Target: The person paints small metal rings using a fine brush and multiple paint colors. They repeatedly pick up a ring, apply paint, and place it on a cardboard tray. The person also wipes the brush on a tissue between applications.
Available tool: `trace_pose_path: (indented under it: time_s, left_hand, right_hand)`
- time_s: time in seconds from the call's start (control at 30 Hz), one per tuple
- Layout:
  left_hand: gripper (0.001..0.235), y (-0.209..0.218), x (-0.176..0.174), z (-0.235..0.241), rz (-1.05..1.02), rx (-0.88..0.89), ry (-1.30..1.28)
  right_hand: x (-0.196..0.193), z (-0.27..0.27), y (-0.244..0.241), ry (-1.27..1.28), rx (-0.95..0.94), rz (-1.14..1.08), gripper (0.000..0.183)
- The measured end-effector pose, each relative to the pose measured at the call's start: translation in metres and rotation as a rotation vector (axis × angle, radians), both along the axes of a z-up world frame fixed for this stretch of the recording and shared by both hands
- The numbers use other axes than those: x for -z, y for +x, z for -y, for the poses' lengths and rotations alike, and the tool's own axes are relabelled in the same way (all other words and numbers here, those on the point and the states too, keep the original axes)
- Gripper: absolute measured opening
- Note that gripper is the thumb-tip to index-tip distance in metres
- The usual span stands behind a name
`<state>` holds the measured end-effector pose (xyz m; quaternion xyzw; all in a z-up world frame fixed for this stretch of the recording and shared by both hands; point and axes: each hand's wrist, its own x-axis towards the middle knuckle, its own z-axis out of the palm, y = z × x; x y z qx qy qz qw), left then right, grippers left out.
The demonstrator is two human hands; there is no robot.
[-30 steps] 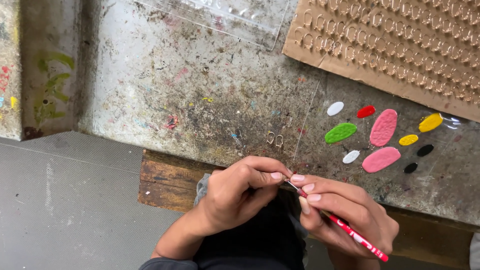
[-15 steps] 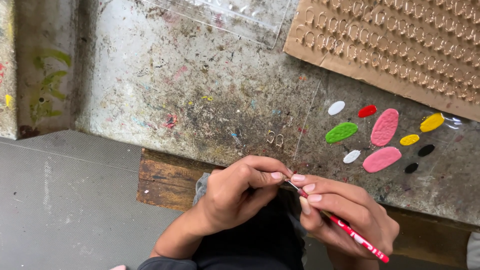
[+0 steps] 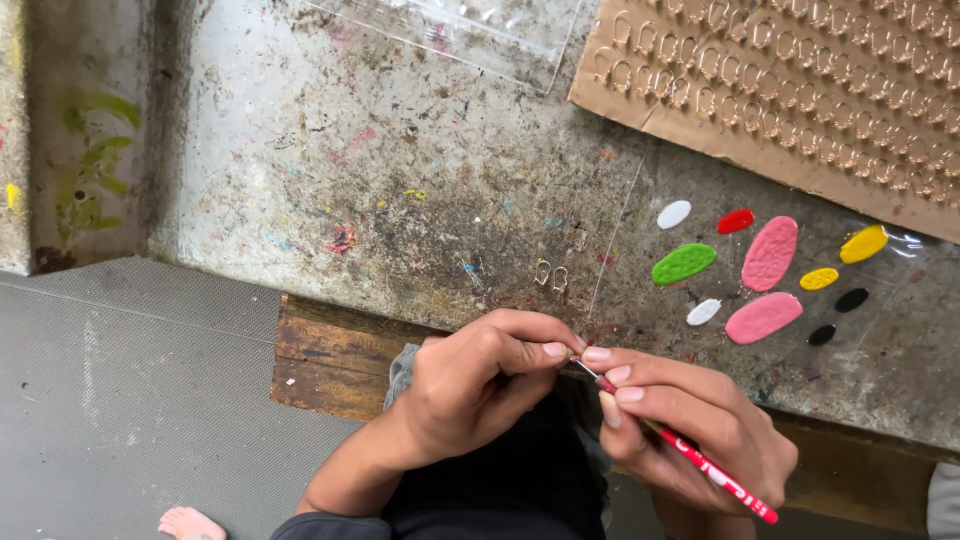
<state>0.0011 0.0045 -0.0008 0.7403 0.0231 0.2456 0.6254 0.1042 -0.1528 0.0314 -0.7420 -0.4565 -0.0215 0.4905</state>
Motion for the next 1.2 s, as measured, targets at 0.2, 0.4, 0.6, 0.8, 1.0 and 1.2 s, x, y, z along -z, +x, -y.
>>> trace_pose_path:
  time_s: [0.2, 0.4, 0.6, 0.8, 1.0, 1.2]
  left_hand:
    - [0.008, 0.001, -0.001, -0.001, 0.006, -0.003, 0.008]
    - [0.005, 0.0, -0.002, -0.003, 0.005, 0.007, 0.012]
    - [0.007, -0.004, -0.001, -0.006, -0.002, 0.068, -0.031]
    - [0.008, -0.005, -0.002, -0.007, 0.0, 0.09, -0.068]
    - [0.009, -0.005, -0.002, -0.006, 0.006, 0.083, -0.058]
    - [0.009, -0.007, -0.002, -0.006, -0.007, 0.08, -0.037]
  right_hand:
    - [0.003, 0.001, -0.001, 0.014, 0.015, -0.022, 0.01]
    - [0.009, 0.001, -0.005, 0.075, 0.057, -0.072, 0.014]
    - [0.014, 0.005, -0.005, 0.086, 0.067, -0.072, 0.014]
    - [0.02, 0.008, -0.002, 0.135, 0.035, -0.054, 0.014]
    - [0.015, 0.005, -0.003, 0.133, 0.005, -0.03, 0.013]
    - [0.016, 0.005, -0.003, 0.158, -0.016, -0.039, 0.011]
